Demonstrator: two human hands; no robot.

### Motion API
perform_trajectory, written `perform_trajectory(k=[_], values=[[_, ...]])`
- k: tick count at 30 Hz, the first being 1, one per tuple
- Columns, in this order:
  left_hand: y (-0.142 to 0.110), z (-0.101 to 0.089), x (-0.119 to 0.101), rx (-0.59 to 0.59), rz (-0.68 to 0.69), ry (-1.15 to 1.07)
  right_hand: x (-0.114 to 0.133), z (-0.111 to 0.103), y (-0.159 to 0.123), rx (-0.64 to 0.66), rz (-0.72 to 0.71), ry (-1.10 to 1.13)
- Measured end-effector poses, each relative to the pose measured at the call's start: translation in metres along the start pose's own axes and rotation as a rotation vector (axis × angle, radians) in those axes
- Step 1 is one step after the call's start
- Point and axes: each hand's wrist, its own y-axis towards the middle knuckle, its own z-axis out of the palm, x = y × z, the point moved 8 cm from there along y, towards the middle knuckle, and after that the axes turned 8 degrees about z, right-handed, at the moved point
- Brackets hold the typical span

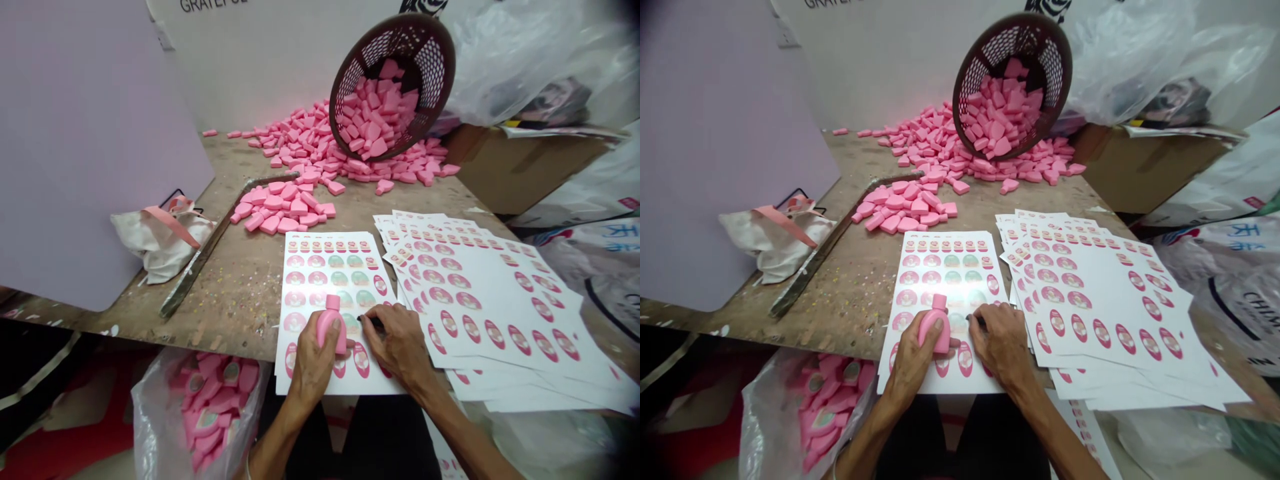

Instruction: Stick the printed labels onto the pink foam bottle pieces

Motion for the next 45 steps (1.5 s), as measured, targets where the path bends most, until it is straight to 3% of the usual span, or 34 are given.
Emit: perform_trajectory(k=[5, 12, 17, 25, 30, 35, 40, 45], values=[[0.000, 0.001, 0.001, 0.002, -0.012, -0.022, -0.003, 0.004, 0.001, 0.023, -0.011, 0.020], [0.001, 0.000, 0.001, 0.007, -0.001, -0.029, 0.014, -0.008, -0.005, -0.096, -0.132, -0.075], [-0.001, 0.001, -0.001, 0.005, -0.027, -0.071, 0.006, -0.011, -0.003, -0.124, -0.035, -0.103], [-0.001, 0.000, 0.000, 0.017, -0.038, -0.083, 0.006, -0.001, 0.001, -0.011, -0.067, 0.034], [-0.002, 0.000, -0.001, 0.008, -0.046, -0.122, -0.004, -0.007, 0.004, -0.040, 0.013, 0.258], [-0.002, -0.004, 0.000, -0.047, -0.052, -0.198, -0.022, -0.016, 0.007, 0.013, 0.322, 0.514], [-0.008, -0.005, 0.002, -0.158, -0.094, -0.489, 0.005, -0.017, 0.006, 0.140, 0.360, 0.604], [-0.014, -0.001, -0.005, -0.135, -0.090, -0.559, 0.026, -0.005, 0.003, 0.222, 0.357, 0.660]])
